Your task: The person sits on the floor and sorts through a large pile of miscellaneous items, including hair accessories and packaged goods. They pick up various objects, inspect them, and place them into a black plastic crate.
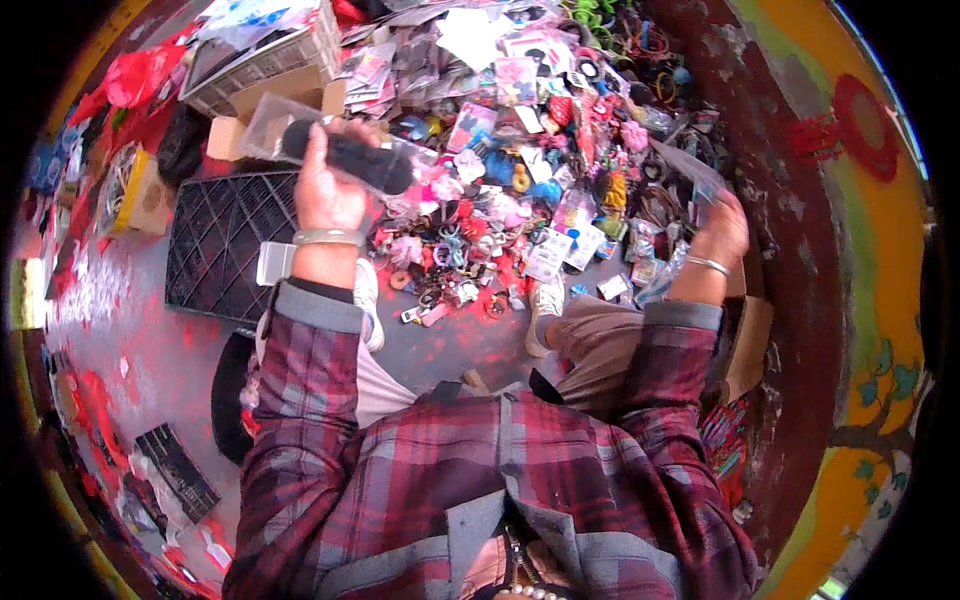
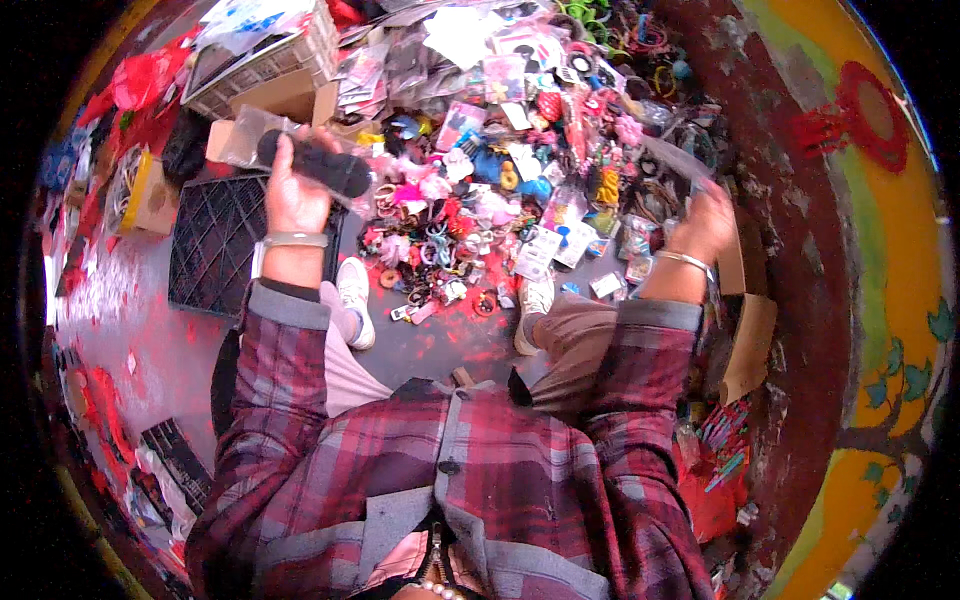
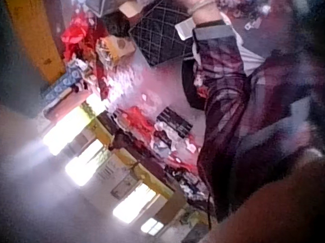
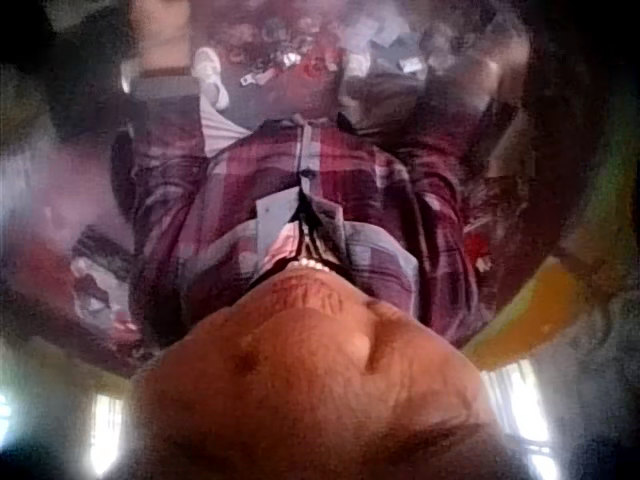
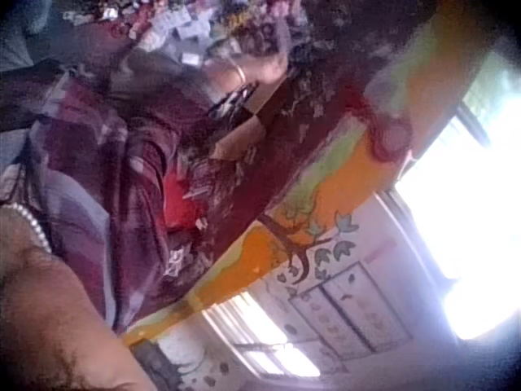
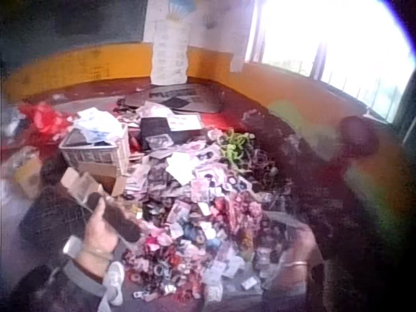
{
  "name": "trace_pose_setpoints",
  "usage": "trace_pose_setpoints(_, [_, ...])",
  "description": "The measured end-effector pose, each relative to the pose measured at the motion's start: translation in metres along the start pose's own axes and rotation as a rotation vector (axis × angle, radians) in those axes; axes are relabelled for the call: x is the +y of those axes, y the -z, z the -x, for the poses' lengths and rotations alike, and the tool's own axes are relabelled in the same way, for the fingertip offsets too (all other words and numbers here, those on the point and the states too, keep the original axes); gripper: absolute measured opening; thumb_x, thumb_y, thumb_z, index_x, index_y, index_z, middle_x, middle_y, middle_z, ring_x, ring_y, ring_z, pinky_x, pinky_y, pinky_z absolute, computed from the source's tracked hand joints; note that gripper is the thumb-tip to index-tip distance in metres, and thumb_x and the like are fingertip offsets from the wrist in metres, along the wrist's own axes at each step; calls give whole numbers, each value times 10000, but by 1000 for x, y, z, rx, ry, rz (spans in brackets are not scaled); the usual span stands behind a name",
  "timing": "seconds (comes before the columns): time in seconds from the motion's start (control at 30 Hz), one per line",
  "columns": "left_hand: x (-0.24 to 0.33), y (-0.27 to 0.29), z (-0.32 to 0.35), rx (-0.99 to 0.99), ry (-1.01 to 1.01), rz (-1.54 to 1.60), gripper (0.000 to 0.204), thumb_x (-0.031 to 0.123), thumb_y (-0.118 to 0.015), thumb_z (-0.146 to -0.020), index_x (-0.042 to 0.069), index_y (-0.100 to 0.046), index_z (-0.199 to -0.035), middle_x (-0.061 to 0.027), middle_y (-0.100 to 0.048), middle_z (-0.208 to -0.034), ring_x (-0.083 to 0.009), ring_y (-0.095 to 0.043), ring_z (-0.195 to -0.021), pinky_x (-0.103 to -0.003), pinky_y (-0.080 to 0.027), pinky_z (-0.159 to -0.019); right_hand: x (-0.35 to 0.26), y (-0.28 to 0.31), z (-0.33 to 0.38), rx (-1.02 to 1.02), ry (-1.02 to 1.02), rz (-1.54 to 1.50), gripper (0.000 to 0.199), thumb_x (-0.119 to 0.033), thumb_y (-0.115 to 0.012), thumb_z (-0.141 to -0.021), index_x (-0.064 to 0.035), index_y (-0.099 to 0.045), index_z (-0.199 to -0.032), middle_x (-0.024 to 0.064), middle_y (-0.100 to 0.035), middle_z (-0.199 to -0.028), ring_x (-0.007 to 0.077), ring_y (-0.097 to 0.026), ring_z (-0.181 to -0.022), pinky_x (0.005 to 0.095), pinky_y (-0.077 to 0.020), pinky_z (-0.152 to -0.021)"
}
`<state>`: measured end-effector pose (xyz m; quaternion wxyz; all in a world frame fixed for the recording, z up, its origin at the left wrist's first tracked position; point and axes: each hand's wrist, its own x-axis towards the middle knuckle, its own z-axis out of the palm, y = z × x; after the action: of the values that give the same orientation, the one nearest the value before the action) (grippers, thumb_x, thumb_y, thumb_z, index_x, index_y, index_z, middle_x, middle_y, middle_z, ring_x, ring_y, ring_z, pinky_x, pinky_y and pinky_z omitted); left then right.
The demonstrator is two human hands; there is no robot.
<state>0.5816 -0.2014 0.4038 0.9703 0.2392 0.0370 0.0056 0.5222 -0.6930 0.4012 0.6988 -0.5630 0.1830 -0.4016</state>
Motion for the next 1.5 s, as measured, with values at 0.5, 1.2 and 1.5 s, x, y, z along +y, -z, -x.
trace_pose_setpoints(0.5, [-19,-16,13,74,332,-9,156,84,-521,-825,-41,-538,-916,-187,-597,-905,-299,-576,-867,-412,-466,-823,-24,-164,165,-1190,-136,59,662,-29,-686,-677,-79,-414,-1278,68,-403,-1314,165,-399,-1187,349,-348,-957])
trace_pose_setpoints(1.2, [-20,-26,24,-35,347,-71,208,105,-513,-854,-7,-517,-1029,-171,-597,-964,-253,-588,-854,-398,-467,-820,2,-194,205,-1042,-661,-67,208,-22,-623,-742,-28,-511,-917,3,-537,-740,88,-534,-639,214,-433,-584])
trace_pose_setpoints(1.5, [-29,-26,26,-104,296,-102,268,175,-568,-844,-8,-524,-1036,-138,-594,-966,-243,-587,-878,-384,-461,-835,1,-187,200,-1133,-972,22,249,-134,-587,-821,-4,-562,-1033,25,-610,-835,95,-587,-684,224,-500,-582])
